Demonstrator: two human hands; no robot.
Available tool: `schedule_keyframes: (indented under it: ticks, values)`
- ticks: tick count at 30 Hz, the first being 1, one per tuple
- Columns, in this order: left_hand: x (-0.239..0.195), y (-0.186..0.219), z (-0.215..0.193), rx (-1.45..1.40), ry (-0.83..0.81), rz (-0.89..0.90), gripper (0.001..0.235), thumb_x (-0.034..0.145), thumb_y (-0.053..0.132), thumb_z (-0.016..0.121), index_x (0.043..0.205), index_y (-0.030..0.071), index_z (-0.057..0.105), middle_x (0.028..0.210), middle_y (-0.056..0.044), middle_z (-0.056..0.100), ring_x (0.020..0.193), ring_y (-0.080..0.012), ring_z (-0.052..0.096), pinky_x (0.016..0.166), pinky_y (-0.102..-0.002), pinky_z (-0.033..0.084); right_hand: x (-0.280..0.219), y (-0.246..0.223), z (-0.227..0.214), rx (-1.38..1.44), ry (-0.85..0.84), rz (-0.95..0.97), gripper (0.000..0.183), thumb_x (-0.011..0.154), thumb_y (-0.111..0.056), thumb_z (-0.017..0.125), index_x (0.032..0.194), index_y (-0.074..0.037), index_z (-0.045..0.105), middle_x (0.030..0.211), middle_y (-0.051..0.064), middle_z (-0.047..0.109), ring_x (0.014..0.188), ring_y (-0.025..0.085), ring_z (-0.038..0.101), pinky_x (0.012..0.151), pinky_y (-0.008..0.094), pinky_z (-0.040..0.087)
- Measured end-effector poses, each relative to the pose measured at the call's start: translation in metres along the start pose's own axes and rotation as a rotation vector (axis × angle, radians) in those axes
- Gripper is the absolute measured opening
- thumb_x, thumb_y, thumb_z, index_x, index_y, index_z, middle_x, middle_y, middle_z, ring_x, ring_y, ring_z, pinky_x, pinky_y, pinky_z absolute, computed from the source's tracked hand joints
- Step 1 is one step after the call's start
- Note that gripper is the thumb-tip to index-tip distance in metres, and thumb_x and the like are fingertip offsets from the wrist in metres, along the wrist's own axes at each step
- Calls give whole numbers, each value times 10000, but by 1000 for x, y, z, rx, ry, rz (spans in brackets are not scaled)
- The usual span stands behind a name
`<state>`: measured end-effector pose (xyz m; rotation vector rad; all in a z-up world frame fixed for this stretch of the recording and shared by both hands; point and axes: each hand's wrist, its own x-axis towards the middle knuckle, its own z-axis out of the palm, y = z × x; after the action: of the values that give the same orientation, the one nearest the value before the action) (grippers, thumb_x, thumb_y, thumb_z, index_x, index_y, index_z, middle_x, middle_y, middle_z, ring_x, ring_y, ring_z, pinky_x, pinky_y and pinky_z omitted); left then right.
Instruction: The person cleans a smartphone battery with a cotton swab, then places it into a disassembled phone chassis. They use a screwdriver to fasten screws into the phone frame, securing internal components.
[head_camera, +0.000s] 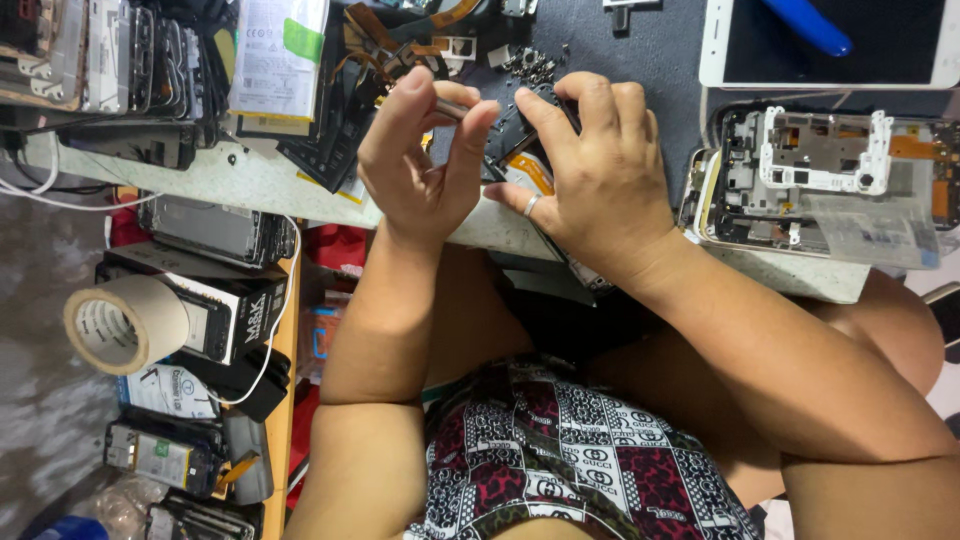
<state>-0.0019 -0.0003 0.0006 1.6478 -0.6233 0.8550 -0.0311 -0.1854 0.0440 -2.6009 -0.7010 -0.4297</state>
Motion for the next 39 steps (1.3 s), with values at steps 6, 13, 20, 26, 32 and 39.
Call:
schedule_keyframes:
  ticks: [6, 13, 20, 26, 32, 39]
  values:
    - [2, 2, -2, 9, -61, -53, 552, 1009, -50, 767, 1442, 77, 449, 1044, -158, 688, 852, -165, 714, 698, -249, 619, 1, 0, 0, 1, 1, 6, 766, 809, -480, 917, 1394, -70, 641, 1307, 115, 517, 1176, 317, 490, 976, 441, 451]
    - [4, 1, -3, 2, -69, -25, 564, 1024, -40, 764, 1460, 101, 435, 1040, -135, 702, 858, -153, 727, 700, -231, 622, 2, 1, 0, 2, -1, -6, 778, 809, -482, 926, 1398, -64, 636, 1308, 116, 511, 1177, 315, 488, 982, 440, 452]
    - [2, 4, -4, 6, -69, -57, 581, 1007, -59, 768, 1458, 108, 444, 1040, -158, 695, 829, -160, 712, 696, -246, 608, 0, 0, 0, -4, -4, 0, 785, 793, -472, 931, 1398, -68, 638, 1304, 110, 511, 1170, 310, 487, 984, 441, 451]
    - [4, 5, -7, 34, -116, -7, 612, 1014, -69, 768, 1470, 129, 411, 1032, -150, 713, 821, -175, 711, 691, -283, 603, 0, 1, 0, 7, -5, -3, 752, 804, -471, 925, 1356, -54, 632, 1318, 117, 509, 1186, 313, 485, 993, 438, 448]
    - [0, 25, -16, 49, -134, 73, 678, 991, -76, 768, 1486, 179, 380, 1084, -181, 700, 943, -289, 730, 768, -334, 623, 0, 4, 0, -8, -22, -22, 700, 889, -483, 900, 1359, -31, 646, 1313, 136, 504, 1184, 325, 472, 1008, 438, 441]
    - [-20, 57, -38, 208, -229, -148, 353, 899, -71, 867, 1144, 38, 637, 1182, -182, 716, 1035, -306, 768, 881, -345, 648, 1, 8, 6, 105, -4, -84, 526, 909, -307, 872, 1304, -24, 670, 1279, 94, 539, 1194, 300, 487, 1061, 430, 419]
